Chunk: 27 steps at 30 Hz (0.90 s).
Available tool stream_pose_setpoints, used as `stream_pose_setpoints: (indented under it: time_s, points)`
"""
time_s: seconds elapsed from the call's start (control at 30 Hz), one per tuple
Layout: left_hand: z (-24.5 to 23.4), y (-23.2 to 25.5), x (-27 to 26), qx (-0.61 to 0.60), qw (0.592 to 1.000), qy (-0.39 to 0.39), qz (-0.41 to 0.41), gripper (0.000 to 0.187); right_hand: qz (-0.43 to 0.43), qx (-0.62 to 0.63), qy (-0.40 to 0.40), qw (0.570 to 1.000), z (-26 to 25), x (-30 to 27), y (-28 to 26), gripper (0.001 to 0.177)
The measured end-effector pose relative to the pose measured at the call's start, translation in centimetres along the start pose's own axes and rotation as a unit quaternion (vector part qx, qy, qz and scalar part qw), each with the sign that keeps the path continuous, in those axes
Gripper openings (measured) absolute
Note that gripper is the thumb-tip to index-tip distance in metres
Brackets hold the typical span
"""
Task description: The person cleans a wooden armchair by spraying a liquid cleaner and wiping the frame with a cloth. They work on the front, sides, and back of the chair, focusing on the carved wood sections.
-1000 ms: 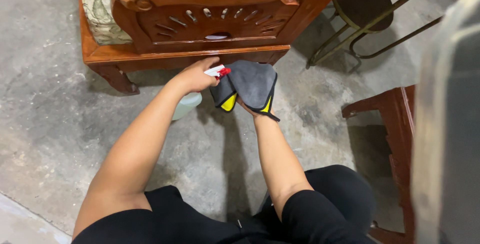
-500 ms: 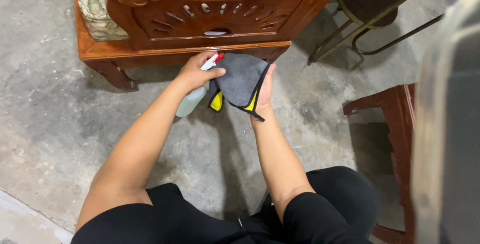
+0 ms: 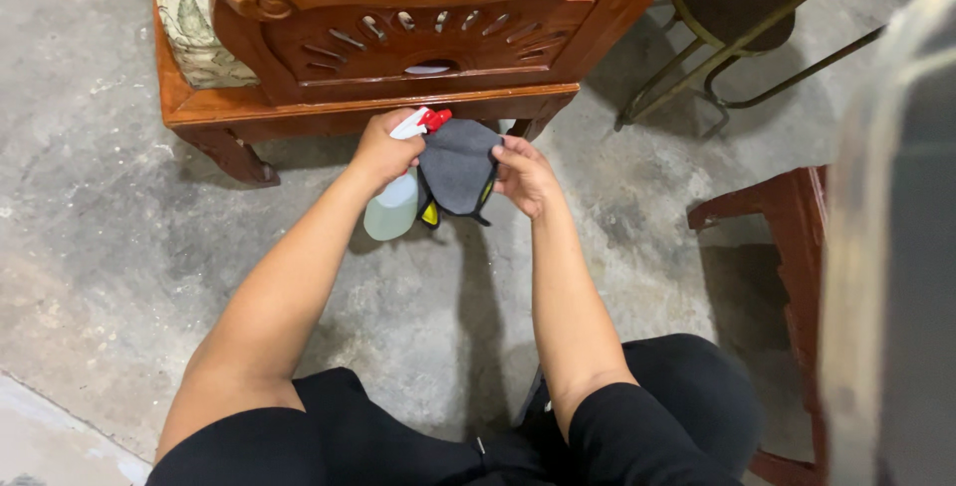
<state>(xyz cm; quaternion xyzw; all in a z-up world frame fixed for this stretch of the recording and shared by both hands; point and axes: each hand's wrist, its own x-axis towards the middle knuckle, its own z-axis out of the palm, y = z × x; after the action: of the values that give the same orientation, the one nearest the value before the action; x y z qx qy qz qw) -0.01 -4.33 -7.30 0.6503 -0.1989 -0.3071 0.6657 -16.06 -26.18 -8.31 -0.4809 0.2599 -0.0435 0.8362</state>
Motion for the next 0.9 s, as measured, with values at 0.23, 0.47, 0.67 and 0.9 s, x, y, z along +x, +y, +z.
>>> stream_pose_setpoints:
  time_s: [0.23, 0.47, 0.67, 0.9]
  points:
    - [0.2, 0.8, 0.1, -0.012, 0.996, -0.088, -0.004, 0.029, -0.258, -0.306, -0.122, 0.908, 4.2, -2.2, -2.2, 0.074]
    - [-0.4, 0.9, 0.0, 0.021, 0.994, -0.087, 0.057, 0.028, -0.127, -0.398, -0.043, 0.908, 4.8, -1.4, -2.3, 0.030]
    - [-1.2, 0.7, 0.6, 0.029, 0.995, -0.079, 0.055, 0.032, -0.089, -0.144, 0.073, 0.983, 2.4, -0.4, -2.7, 0.034]
    - [0.0, 1.9, -0.1, -0.012, 0.992, -0.103, 0.065, 0.037, -0.028, 0.108, 0.036, 0.993, 1.9, -0.9, -1.6, 0.047]
